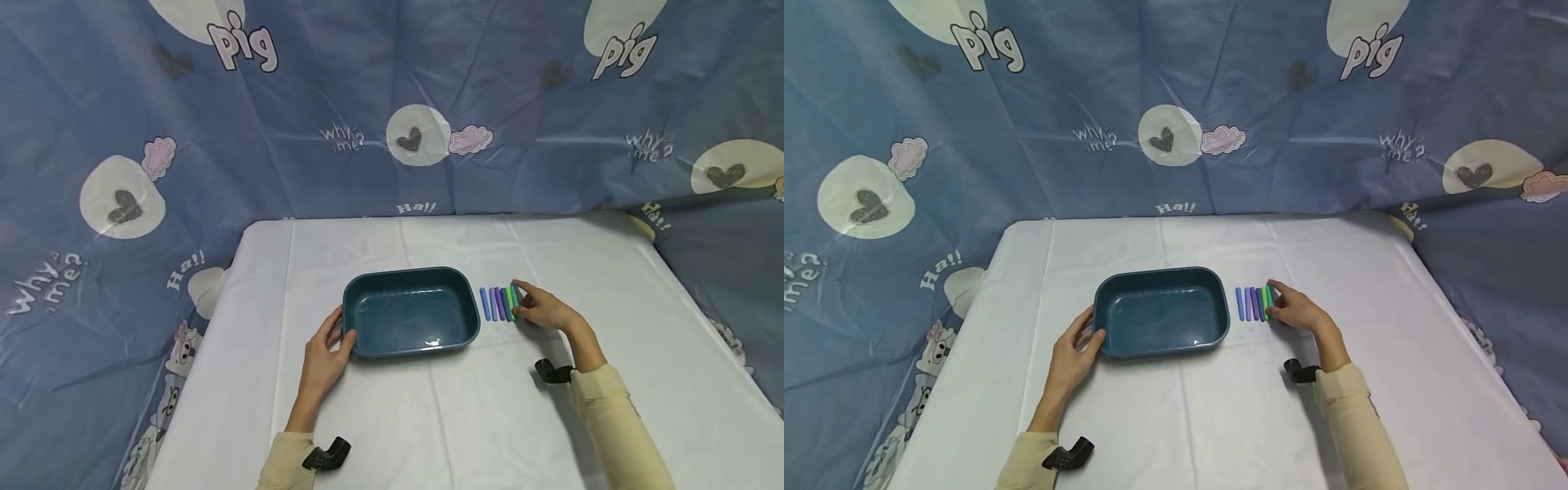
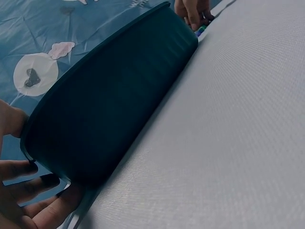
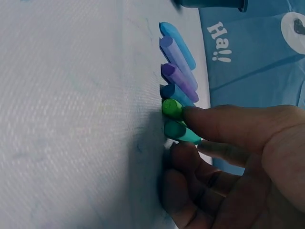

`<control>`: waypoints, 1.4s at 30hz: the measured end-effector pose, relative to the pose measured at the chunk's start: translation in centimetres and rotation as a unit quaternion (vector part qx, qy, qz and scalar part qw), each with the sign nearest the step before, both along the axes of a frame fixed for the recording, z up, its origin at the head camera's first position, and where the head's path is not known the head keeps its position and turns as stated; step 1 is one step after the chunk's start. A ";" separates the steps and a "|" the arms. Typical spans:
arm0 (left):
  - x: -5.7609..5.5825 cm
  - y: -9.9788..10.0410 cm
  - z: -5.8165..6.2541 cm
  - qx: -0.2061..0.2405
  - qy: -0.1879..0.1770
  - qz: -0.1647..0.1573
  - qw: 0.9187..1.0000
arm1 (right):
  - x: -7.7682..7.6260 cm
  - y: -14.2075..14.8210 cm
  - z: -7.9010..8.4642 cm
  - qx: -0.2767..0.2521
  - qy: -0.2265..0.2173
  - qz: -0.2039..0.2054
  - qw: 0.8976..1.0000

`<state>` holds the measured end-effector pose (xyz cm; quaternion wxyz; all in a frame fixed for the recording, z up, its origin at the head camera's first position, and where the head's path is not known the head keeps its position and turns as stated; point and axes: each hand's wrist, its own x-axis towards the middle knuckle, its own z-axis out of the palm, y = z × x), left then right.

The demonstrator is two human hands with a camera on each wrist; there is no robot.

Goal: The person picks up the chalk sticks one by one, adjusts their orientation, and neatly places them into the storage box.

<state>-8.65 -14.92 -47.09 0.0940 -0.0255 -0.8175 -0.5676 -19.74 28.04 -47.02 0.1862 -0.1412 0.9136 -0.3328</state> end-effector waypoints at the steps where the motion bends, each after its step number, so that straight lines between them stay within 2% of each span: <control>1: 0.2 0.1 0.5 0.000 0.000 -0.003 1.000 | 0.1 0.0 -0.1 0.002 0.000 -0.003 1.000; 2: 0.3 0.2 0.9 0.001 -0.001 -0.005 1.000 | 0.2 -0.1 -0.2 0.006 0.000 -0.006 1.000; 4: 0.3 0.1 0.8 -0.002 0.004 -0.007 1.000 | 0.4 -0.1 -0.4 0.004 0.000 -0.011 1.000; 11: -0.5 -0.6 -2.3 -0.009 0.012 0.003 1.000 | 1.1 -0.4 -0.7 0.000 0.019 -0.034 0.999; 15: -0.5 -0.7 -3.1 -0.004 0.007 0.008 1.000 | 1.3 -0.5 -0.7 -0.005 0.026 -0.039 0.999; 25: -0.5 -0.5 -3.2 0.009 0.023 0.007 1.000 | 1.6 -0.7 -1.0 -0.022 0.072 -0.058 0.995; 29: -0.6 -0.4 -3.2 0.020 0.024 -0.001 1.000 | 1.8 -0.5 -0.8 -0.046 0.059 -0.077 0.994; 35: -0.6 -0.5 -3.0 0.003 -0.001 0.009 1.000 | 1.7 -0.1 -1.1 -0.105 0.017 -0.101 0.989; 42: -0.5 -0.8 -3.0 0.005 -0.005 0.008 1.000 | 1.4 -0.2 -1.1 -0.151 0.029 -0.111 0.982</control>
